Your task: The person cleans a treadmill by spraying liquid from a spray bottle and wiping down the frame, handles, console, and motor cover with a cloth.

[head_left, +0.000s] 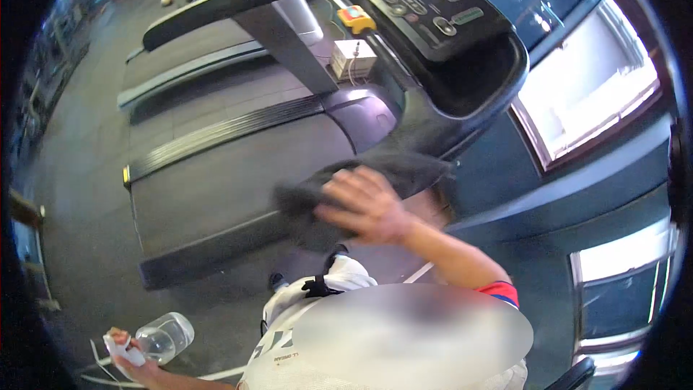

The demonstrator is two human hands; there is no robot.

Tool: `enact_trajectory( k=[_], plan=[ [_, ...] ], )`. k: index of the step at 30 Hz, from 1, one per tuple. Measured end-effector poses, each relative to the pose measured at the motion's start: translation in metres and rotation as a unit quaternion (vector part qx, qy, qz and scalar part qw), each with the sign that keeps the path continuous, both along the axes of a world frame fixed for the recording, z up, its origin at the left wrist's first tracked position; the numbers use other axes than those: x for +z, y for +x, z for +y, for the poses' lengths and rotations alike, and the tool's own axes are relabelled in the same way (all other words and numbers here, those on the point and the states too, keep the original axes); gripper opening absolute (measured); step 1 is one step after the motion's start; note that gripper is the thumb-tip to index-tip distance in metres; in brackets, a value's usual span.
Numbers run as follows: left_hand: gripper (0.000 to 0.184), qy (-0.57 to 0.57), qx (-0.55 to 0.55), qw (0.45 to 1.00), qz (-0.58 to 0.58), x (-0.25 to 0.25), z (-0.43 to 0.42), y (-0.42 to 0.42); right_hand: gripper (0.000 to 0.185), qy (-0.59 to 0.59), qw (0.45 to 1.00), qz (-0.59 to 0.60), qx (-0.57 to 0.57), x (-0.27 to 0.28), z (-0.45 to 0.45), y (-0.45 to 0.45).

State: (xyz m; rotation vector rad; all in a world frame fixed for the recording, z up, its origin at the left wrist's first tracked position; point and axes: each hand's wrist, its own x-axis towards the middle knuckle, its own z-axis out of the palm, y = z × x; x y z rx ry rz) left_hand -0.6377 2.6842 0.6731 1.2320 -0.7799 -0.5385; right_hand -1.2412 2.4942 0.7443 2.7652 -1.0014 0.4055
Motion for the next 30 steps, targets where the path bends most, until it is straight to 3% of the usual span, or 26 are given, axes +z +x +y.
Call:
enact_trajectory(
  k=[1,2,6,7,10,12,13,14,16,19,22,23,24,26,27,30],
  plan=[
    [0.066,0.000,-0.042,0.999,-0.006,-0.003,-0.007,0.027,0.079,-0.006,0.999,-0.025,-0.041,0.015,-0.008,-0.037],
    [0.064,0.000,-0.082,0.997,-0.012,-0.001,-0.019,0.046,0.073,-0.014,0.996,-0.023,-0.082,0.032,-0.015,-0.077],
    [0.064,-0.043,-0.058,0.997,-0.019,0.033,-0.062,0.009,0.051,-0.159,0.944,-0.030,-0.287,0.078,-0.054,-0.256],
    [0.066,-0.025,-0.067,0.996,-0.061,0.055,-0.070,-0.031,0.048,-0.189,0.927,-0.080,-0.314,0.091,-0.066,-0.302],
    [0.064,-0.097,-0.157,0.983,0.007,0.061,-0.094,-0.080,0.053,-0.262,0.878,-0.190,-0.353,0.124,-0.135,-0.426],
    [0.062,-0.161,-0.153,0.975,-0.009,0.080,-0.106,-0.160,0.059,-0.244,0.863,-0.159,-0.412,0.154,-0.193,-0.488],
    [0.060,-0.205,-0.120,0.970,-0.050,0.099,-0.120,-0.238,0.060,-0.157,0.883,-0.183,-0.403,0.179,-0.217,-0.500],
    [0.058,-0.229,-0.130,0.965,-0.017,0.108,-0.126,-0.278,0.061,-0.062,0.894,-0.208,-0.393,0.196,-0.231,-0.507],
    [0.057,-0.237,-0.193,0.952,0.022,0.119,-0.132,-0.327,0.050,0.058,0.873,-0.340,-0.347,0.218,-0.240,-0.505],
    [0.059,-0.210,-0.345,0.912,0.069,0.133,-0.134,-0.377,0.042,0.096,0.855,-0.399,-0.316,0.214,-0.266,-0.536],
    [0.061,-0.269,-0.079,0.960,0.007,0.133,-0.153,-0.473,0.051,0.127,0.834,-0.435,-0.315,0.203,-0.202,-0.510],
    [0.063,-0.201,-0.407,0.890,-0.033,0.146,-0.159,-0.458,0.055,0.029,0.826,-0.486,-0.283,0.173,-0.191,-0.504],
    [0.063,-0.212,-0.387,0.895,-0.062,0.148,-0.162,-0.474,0.064,-0.072,0.809,-0.529,-0.247,0.138,-0.183,-0.494],
    [0.064,-0.240,-0.334,0.904,-0.120,0.153,-0.175,-0.524,0.073,-0.246,0.764,-0.525,-0.282,0.082,-0.154,-0.447],
    [0.064,-0.255,-0.299,0.908,-0.146,0.153,-0.181,-0.545,0.077,-0.256,0.759,-0.530,-0.278,0.058,-0.137,-0.419],
    [0.066,-0.190,-0.377,0.885,-0.196,0.160,-0.192,-0.566,0.082,-0.243,0.731,-0.588,-0.247,0.040,-0.123,-0.392]
  ],
)
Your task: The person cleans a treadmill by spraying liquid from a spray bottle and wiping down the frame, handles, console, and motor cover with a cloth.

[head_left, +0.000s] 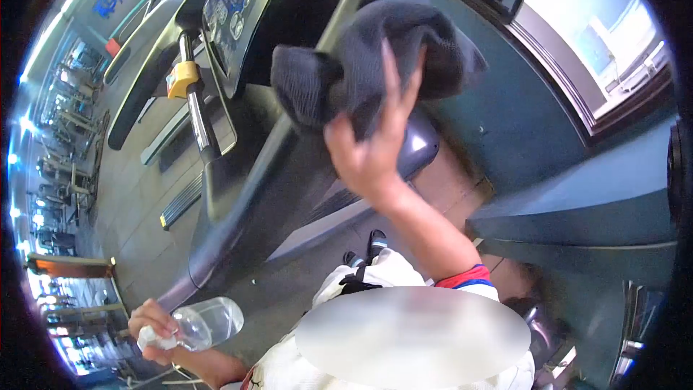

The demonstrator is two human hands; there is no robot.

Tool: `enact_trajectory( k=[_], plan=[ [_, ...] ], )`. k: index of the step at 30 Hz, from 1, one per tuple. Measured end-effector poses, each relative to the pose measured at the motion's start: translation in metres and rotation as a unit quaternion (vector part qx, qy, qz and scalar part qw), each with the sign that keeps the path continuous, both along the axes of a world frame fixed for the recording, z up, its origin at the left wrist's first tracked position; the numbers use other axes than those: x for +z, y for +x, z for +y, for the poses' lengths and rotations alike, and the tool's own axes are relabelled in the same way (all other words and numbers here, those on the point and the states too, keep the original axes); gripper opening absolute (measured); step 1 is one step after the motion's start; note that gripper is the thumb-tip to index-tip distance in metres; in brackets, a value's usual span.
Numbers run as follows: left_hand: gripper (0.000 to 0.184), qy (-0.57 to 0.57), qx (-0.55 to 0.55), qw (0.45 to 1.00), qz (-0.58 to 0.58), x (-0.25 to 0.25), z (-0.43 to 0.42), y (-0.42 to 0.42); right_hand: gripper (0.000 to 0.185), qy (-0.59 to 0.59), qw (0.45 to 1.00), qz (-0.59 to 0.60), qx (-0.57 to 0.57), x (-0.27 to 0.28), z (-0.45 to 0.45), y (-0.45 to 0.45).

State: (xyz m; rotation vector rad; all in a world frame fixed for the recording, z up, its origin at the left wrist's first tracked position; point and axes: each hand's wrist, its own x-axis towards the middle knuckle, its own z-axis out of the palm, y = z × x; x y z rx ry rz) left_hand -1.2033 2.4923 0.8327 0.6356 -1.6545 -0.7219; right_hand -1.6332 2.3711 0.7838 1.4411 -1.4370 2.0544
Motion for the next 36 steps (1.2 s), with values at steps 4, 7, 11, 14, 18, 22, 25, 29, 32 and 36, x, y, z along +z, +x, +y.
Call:
enact_trajectory(
  k=[4,7,11,14,18,22,25,29,32,36],
  plan=[
    [0.067,-0.005,0.039,0.999,-0.038,-0.012,0.001,-0.046,0.075,0.068,0.971,-0.170,0.155,0.049,-0.052,-0.094],
    [0.069,0.051,0.073,0.991,-0.096,-0.018,0.014,-0.070,0.066,0.079,0.823,-0.403,0.392,0.079,-0.032,-0.100],
    [0.072,0.233,0.087,0.960,-0.129,-0.023,0.028,-0.090,0.072,-0.013,0.877,-0.367,0.310,0.024,-0.037,-0.066],
    [0.064,0.288,0.172,0.938,-0.087,-0.041,0.049,-0.091,0.083,0.034,0.846,-0.348,0.403,-0.046,0.004,0.020],
    [0.056,0.398,0.306,0.861,-0.078,-0.040,0.082,-0.126,0.088,0.120,0.829,-0.105,0.537,-0.112,0.040,0.086],
    [0.055,0.378,0.394,0.835,-0.074,-0.040,0.103,-0.217,0.089,-0.052,0.804,-0.282,0.521,-0.054,-0.064,-0.025],
    [0.061,0.360,0.469,0.798,-0.117,-0.053,0.101,-0.280,0.075,-0.022,0.698,-0.415,0.583,-0.008,-0.131,-0.092],
    [0.068,0.300,0.478,0.797,-0.215,-0.065,0.065,-0.358,0.054,0.031,0.749,-0.376,0.544,-0.016,-0.143,-0.084],
    [0.057,0.221,0.457,0.823,-0.255,-0.084,0.030,-0.384,0.040,0.029,0.767,-0.348,0.538,-0.076,-0.103,-0.031],
    [0.022,0.187,0.513,0.780,-0.305,-0.082,-0.048,-0.460,0.054,0.312,0.594,-0.475,0.569,-0.166,-0.110,-0.028]
  ],
)
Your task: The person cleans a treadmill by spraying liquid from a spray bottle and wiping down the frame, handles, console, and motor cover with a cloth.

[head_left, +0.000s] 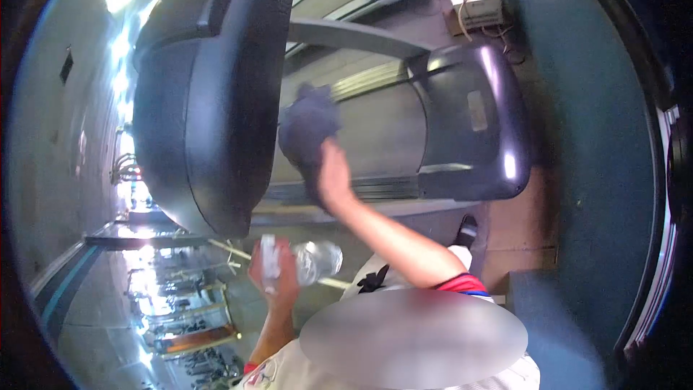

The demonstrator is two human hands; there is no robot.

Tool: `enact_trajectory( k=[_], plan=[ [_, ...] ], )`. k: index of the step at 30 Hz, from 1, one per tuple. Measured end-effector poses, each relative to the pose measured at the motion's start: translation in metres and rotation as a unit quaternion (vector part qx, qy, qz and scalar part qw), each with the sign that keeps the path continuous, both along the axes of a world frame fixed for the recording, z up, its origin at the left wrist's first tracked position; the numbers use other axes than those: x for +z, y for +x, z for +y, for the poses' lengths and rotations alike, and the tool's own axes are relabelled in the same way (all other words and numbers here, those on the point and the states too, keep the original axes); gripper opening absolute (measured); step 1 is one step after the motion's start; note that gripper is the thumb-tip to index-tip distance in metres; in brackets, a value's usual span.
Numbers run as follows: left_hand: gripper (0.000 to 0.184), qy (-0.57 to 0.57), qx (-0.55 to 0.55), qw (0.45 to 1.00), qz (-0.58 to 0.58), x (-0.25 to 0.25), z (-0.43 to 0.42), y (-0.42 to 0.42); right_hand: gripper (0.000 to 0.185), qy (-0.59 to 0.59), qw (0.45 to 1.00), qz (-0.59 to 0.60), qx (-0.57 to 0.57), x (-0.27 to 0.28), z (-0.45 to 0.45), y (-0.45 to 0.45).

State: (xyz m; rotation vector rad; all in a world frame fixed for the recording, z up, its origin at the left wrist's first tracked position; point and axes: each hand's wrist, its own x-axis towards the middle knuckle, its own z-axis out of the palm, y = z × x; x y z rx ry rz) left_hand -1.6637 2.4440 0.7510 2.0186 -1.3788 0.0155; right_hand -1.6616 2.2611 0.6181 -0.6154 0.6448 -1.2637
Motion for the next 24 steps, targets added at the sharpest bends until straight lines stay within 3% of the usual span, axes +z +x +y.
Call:
enact_trajectory(
  k=[1,2,4,5,9,12,14,16,17,18,19,21,24],
  plan=[
    [0.019,-0.022,-0.020,0.999,-0.034,0.000,-0.016,-0.016,0.064,0.081,0.996,-0.021,0.022,-0.032,-0.009,0.012],
    [0.017,-0.046,-0.044,0.996,-0.067,-0.002,-0.033,-0.028,0.068,0.109,0.990,0.082,-0.023,-0.053,-0.007,-0.001],
    [0.016,-0.083,-0.037,0.990,-0.109,-0.008,-0.057,-0.041,0.078,0.349,0.937,0.012,-0.007,-0.081,-0.023,-0.060],
    [0.016,-0.101,-0.034,0.986,-0.131,-0.008,-0.063,-0.045,0.076,0.370,0.929,-0.001,-0.016,-0.073,-0.022,-0.085],
    [0.020,-0.142,0.016,0.984,-0.106,-0.012,-0.086,-0.052,0.069,0.310,0.949,-0.015,-0.056,-0.002,-0.016,-0.163],
    [0.023,-0.126,0.048,0.986,-0.100,-0.015,-0.080,-0.042,0.071,0.261,0.962,-0.017,-0.073,-0.005,-0.015,-0.165],
    [0.025,-0.124,0.059,0.984,-0.112,-0.018,-0.070,-0.030,0.073,0.226,0.971,-0.011,-0.073,-0.028,-0.015,-0.148],
    [0.027,-0.123,0.060,0.982,-0.129,-0.020,-0.068,-0.026,0.076,0.200,0.978,-0.006,-0.063,-0.087,-0.021,-0.109],
    [0.028,-0.124,0.056,0.981,-0.139,-0.016,-0.065,-0.027,0.075,0.142,0.989,-0.024,-0.042,-0.080,-0.022,-0.100],
    [0.029,-0.126,0.049,0.980,-0.149,-0.014,-0.059,-0.028,0.070,0.246,0.968,-0.038,-0.004,0.005,-0.025,-0.121],
    [0.031,-0.112,0.049,0.983,-0.136,-0.015,-0.044,-0.019,0.068,0.242,0.967,-0.071,0.034,0.004,-0.028,-0.105],
    [0.032,-0.099,0.039,0.988,-0.112,-0.014,-0.023,-0.018,0.072,0.123,0.988,-0.087,0.041,0.036,-0.020,-0.082],
    [0.035,-0.056,0.067,0.995,-0.048,-0.014,0.012,-0.008,0.075,0.082,0.978,-0.090,0.170,0.066,-0.004,-0.022]
  ],
)
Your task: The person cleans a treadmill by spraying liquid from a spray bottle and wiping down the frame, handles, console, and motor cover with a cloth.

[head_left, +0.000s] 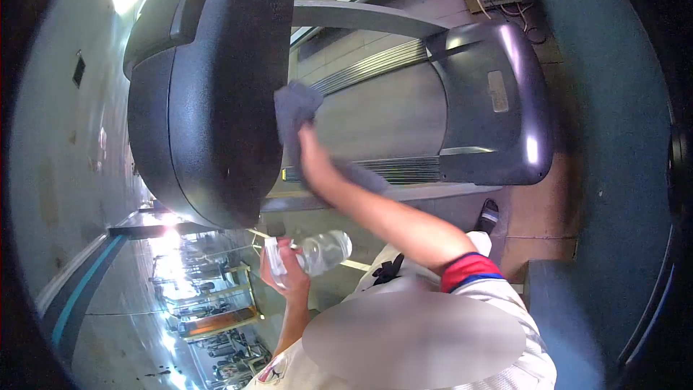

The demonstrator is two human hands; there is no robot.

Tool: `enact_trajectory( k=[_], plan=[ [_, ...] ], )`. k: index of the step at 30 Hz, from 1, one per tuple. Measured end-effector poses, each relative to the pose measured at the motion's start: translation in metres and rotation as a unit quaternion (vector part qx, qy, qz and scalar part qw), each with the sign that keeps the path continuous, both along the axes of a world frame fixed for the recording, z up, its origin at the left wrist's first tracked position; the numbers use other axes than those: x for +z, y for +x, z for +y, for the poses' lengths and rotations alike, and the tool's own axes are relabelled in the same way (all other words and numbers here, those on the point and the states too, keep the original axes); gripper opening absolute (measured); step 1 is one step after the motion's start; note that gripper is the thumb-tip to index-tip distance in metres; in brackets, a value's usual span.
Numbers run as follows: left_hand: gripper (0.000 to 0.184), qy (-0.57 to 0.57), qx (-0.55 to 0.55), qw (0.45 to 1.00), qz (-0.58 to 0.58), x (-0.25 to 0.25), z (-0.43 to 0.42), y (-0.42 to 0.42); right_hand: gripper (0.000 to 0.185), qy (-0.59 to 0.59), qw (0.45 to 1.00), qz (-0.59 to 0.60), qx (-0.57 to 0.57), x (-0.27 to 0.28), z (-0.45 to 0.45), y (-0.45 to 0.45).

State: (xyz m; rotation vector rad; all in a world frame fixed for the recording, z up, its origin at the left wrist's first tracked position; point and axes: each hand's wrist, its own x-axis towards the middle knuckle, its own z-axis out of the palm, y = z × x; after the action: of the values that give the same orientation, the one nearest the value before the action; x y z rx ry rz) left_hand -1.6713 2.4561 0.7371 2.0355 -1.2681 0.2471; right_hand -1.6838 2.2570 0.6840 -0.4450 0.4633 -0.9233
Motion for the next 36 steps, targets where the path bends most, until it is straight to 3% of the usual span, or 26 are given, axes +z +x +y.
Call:
enact_trajectory(
  k=[1,2,3,4,6,8,10,11,13,14,16,17,18,21,22,23,25,27,30,33,36],
  plan=[
    [0.036,0.020,0.029,0.999,0.020,0.001,0.011,0.003,0.076,-0.016,0.998,0.024,0.051,0.011,0.019,0.019],
    [0.036,0.039,0.057,0.997,0.041,0.000,0.022,0.009,0.076,0.079,0.996,0.013,0.050,0.044,0.040,0.011],
    [0.039,0.026,0.081,0.996,0.000,-0.008,0.041,0.026,0.069,0.038,0.999,0.020,-0.005,0.057,0.068,0.012],
    [0.041,0.011,0.104,0.994,-0.040,-0.023,0.060,0.047,0.064,-0.081,0.990,0.034,-0.109,0.059,0.098,0.014],
    [0.043,-0.144,0.058,0.988,0.024,-0.056,0.094,0.079,0.055,-0.244,0.934,0.054,-0.255,0.063,0.130,0.010],
    [0.046,-0.107,0.041,0.993,0.006,-0.052,0.099,0.080,0.054,-0.285,0.906,0.062,-0.307,0.067,0.112,0.002],
    [0.048,0.124,0.054,0.987,-0.091,-0.006,0.085,0.049,0.058,-0.215,0.932,0.056,-0.285,0.075,0.037,-0.013],
    [0.045,0.102,0.058,0.988,-0.101,0.000,0.070,0.032,0.061,-0.155,0.953,0.044,-0.257,0.077,-0.007,-0.016],
    [0.041,0.095,-0.057,0.971,-0.209,0.004,0.045,0.025,0.069,-0.087,0.963,0.027,-0.253,0.073,-0.097,-0.008],
    [0.032,0.082,-0.081,0.971,-0.209,-0.001,0.032,0.026,0.070,-0.113,0.958,0.103,-0.241,0.061,-0.141,-0.002],
    [0.018,0.067,-0.101,0.978,-0.169,-0.010,-0.009,0.014,0.079,-0.068,0.981,0.129,-0.127,0.087,-0.135,-0.078],
    [0.014,0.065,-0.098,0.985,-0.128,-0.011,-0.037,-0.003,0.069,-0.082,0.979,0.140,-0.124,0.080,-0.136,-0.094],
    [0.012,0.024,-0.155,0.982,-0.101,-0.009,-0.065,-0.018,0.060,-0.106,0.973,0.134,-0.155,0.065,-0.132,-0.104],
    [0.018,-0.059,-0.155,0.980,-0.113,-0.027,-0.115,-0.032,0.038,-0.227,0.906,0.079,-0.349,-0.007,-0.114,-0.132],
    [0.021,-0.089,-0.147,0.978,-0.118,-0.033,-0.124,-0.035,0.035,-0.215,0.904,0.035,-0.367,-0.029,-0.101,-0.142],
    [0.023,-0.066,-0.108,0.991,-0.046,-0.029,-0.127,-0.039,0.035,-0.164,0.920,-0.033,-0.356,-0.048,-0.083,-0.151],
    [0.023,-0.099,-0.088,0.991,-0.031,-0.035,-0.133,-0.028,0.034,0.055,0.930,-0.239,-0.274,-0.064,-0.050,-0.170],
    [0.023,-0.119,-0.074,0.990,-0.028,-0.040,-0.132,-0.014,0.036,0.165,0.922,-0.269,-0.226,-0.092,-0.033,-0.174],
    [0.025,-0.130,-0.059,0.989,-0.034,-0.038,-0.121,-0.012,0.038,0.172,0.922,-0.296,-0.181,-0.128,-0.026,-0.150],
    [0.023,-0.107,-0.033,0.993,-0.042,-0.029,-0.104,0.003,0.062,0.140,0.961,-0.168,-0.171,-0.197,-0.022,-0.088],
    [0.022,-0.086,-0.026,0.994,-0.060,-0.025,-0.081,0.007,0.064,0.263,0.951,-0.107,-0.122,-0.120,-0.008,-0.099]
  ],
)
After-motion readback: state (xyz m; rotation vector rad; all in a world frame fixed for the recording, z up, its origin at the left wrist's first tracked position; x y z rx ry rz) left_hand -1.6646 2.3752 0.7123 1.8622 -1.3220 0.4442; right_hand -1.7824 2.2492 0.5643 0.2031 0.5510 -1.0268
